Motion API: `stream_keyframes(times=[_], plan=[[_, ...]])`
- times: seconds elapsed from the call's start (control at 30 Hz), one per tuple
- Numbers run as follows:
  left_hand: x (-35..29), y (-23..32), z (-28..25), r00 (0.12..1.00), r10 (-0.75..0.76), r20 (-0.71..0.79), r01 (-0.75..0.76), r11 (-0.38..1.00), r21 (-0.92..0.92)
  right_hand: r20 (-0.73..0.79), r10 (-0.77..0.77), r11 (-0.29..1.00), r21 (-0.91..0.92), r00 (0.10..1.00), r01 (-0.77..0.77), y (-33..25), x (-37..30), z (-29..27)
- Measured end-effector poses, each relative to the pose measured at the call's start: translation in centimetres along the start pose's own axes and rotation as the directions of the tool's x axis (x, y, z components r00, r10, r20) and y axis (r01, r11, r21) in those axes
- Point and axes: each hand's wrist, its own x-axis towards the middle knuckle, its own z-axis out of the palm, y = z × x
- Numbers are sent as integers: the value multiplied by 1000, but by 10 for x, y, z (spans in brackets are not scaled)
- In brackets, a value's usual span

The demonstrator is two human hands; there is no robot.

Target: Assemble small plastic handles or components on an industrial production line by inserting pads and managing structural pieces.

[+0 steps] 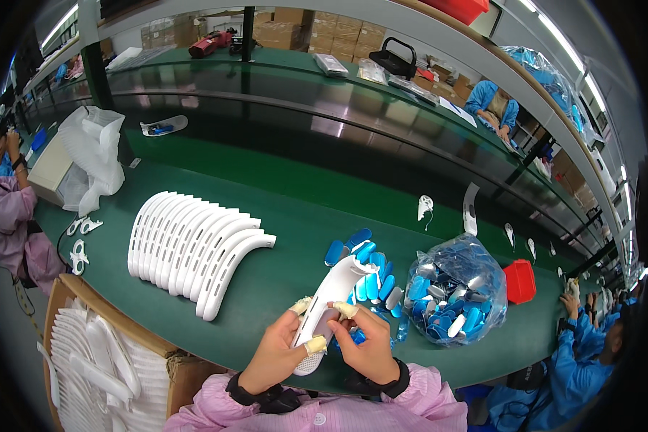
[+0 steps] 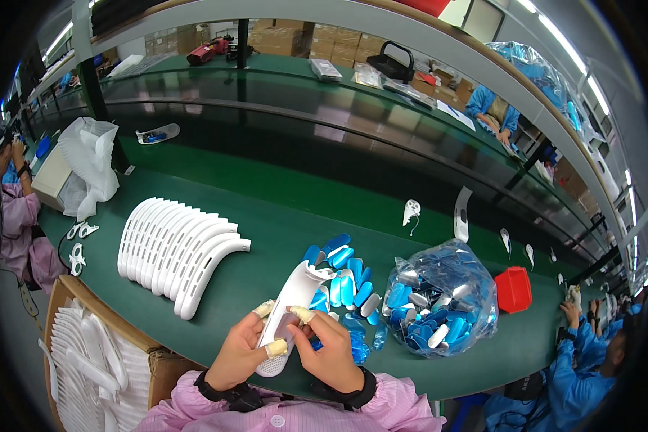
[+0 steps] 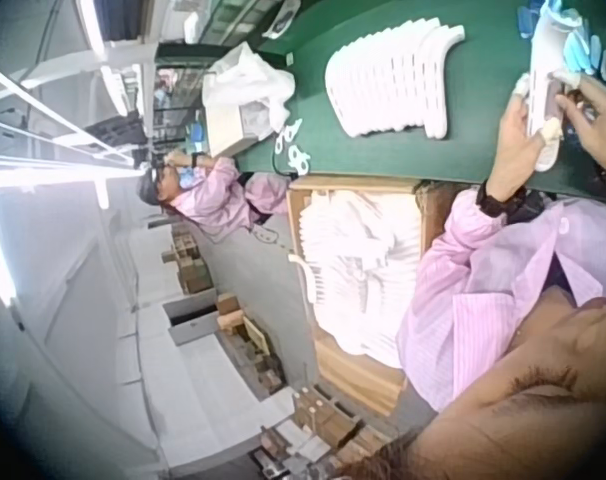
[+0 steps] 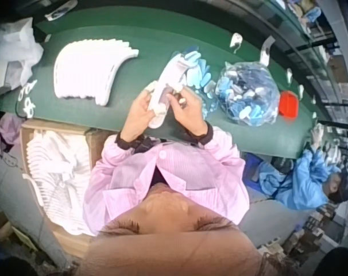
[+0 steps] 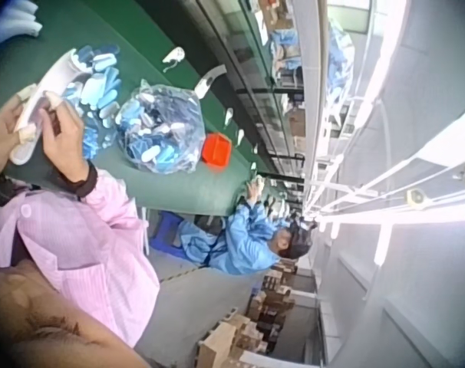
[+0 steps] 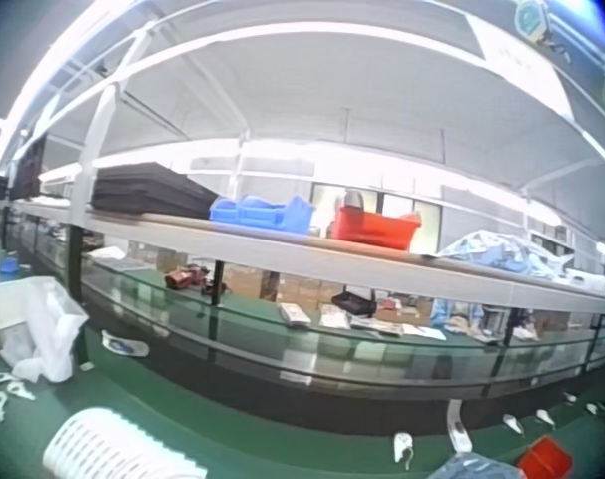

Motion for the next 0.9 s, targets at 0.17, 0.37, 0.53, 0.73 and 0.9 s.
stream_keyframes(times=[0.17, 0.37, 0.53, 0.73, 0.9], plan=[[1, -5, 0, 1000, -19, -13, 18, 997, -76, 34, -157, 981, -110, 987, 160, 3, 7, -6], [2, -7, -5, 986, -150, 76, 168, 923, -347, 109, -218, 962, -145, 970, 233, 10, 8, -12], [-4, -6, -1, 996, 65, -64, -62, 997, 47, -183, -249, 943, -268, 951, 196, 14, 2, -2], [-8, -16, -3, 998, 47, -33, -39, 974, 223, 122, 314, 811, 482, 941, -333, 26, 0, -8], [-4, -20, 3, 991, 128, -32, -123, 984, 126, 131, 340, 812, 459, 931, -361, 25, 1, -8]])
